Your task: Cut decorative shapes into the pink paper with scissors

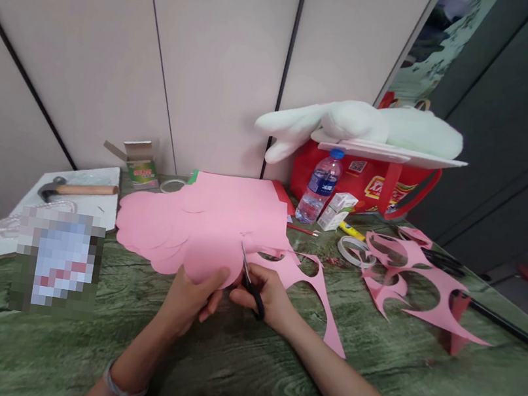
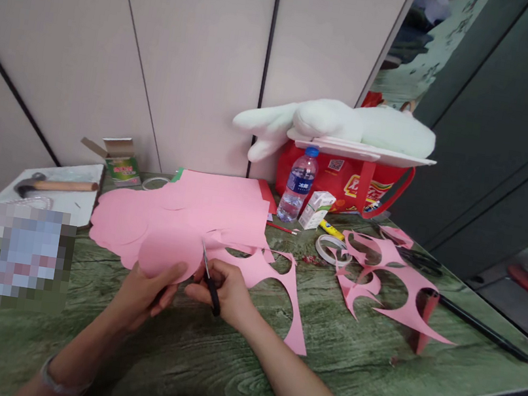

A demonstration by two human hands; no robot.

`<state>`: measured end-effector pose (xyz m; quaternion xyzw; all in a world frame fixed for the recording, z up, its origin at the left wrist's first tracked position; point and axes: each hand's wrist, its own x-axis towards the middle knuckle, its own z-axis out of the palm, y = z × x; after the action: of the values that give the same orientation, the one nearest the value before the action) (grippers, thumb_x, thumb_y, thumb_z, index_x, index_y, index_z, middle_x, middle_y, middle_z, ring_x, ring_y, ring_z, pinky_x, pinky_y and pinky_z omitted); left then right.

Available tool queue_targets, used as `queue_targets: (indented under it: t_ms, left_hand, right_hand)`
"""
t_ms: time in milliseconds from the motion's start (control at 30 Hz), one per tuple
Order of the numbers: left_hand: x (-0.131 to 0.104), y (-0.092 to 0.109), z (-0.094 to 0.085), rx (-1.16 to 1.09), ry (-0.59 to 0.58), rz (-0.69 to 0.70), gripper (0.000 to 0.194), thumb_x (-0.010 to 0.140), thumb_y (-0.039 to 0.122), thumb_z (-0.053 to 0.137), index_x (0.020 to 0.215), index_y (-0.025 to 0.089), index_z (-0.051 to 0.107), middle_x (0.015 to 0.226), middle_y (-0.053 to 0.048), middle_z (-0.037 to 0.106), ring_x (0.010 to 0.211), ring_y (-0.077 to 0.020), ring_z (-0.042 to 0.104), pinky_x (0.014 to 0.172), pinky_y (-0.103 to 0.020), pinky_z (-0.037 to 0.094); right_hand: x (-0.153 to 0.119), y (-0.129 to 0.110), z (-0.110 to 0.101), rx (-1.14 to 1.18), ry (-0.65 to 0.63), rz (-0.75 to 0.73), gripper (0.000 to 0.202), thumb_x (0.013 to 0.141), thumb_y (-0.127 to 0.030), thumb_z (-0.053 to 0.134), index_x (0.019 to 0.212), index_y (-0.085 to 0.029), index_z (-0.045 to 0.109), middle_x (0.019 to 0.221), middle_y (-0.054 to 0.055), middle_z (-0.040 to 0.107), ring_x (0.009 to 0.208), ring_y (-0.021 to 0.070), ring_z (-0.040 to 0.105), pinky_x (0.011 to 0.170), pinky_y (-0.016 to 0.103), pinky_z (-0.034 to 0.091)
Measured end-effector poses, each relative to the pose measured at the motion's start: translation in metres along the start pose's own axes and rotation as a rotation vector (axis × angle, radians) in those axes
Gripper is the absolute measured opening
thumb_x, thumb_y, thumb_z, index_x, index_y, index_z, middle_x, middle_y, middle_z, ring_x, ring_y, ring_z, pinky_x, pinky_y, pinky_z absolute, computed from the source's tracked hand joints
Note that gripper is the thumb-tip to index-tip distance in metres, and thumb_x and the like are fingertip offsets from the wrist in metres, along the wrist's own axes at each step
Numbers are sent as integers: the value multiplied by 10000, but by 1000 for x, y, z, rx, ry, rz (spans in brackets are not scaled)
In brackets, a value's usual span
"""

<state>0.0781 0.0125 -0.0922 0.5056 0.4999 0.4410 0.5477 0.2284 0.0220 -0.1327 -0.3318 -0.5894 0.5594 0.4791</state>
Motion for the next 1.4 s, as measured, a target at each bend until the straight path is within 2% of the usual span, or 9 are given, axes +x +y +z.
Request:
queue_targets:
  t_ms: [267, 633, 933, 1400]
  left_hand:
    - [2, -5, -2, 14, 45, 26, 418, 663, 415, 653, 397, 190, 421, 268, 81, 316, 269, -29, 245, 324, -192, 152]
    - [2, -5, -2, -78, 65, 60, 313, 645, 375, 699, 553, 191, 463, 306, 121, 312, 298, -30, 230, 342, -191, 149]
    - [4, -9, -7, -38, 54, 34, 442, 673, 483, 658, 423, 187, 445, 262, 77, 324, 261, -35, 230, 316, -202, 129]
    - [4, -4, -6, -34, 59, 27, 437, 660, 476, 649, 402, 193, 438, 254, 77, 311, 257, -35, 221, 320, -207, 115]
  right_hand:
    - [0, -3, 1, -34, 15, 19, 459, 610, -537, 782, 695, -170, 519, 523, -73, 435, 475, 73, 333, 458, 223, 243]
    - [-1, 1, 2, -42, 21, 22, 436, 626, -518, 778, 691, -173, 518, 508, -69, 460, 450, 73, 358, 435, 216, 242]
    - [-1, 1, 1, -29, 15, 42, 441, 636, -532, 764, 704, -172, 520, 506, -64, 465, 436, 75, 370, 421, 213, 253]
    - [-1, 0, 2, -12, 14, 50, 445, 624, -528, 773, 705, -172, 518, 510, -58, 472, 439, 78, 381, 418, 211, 278]
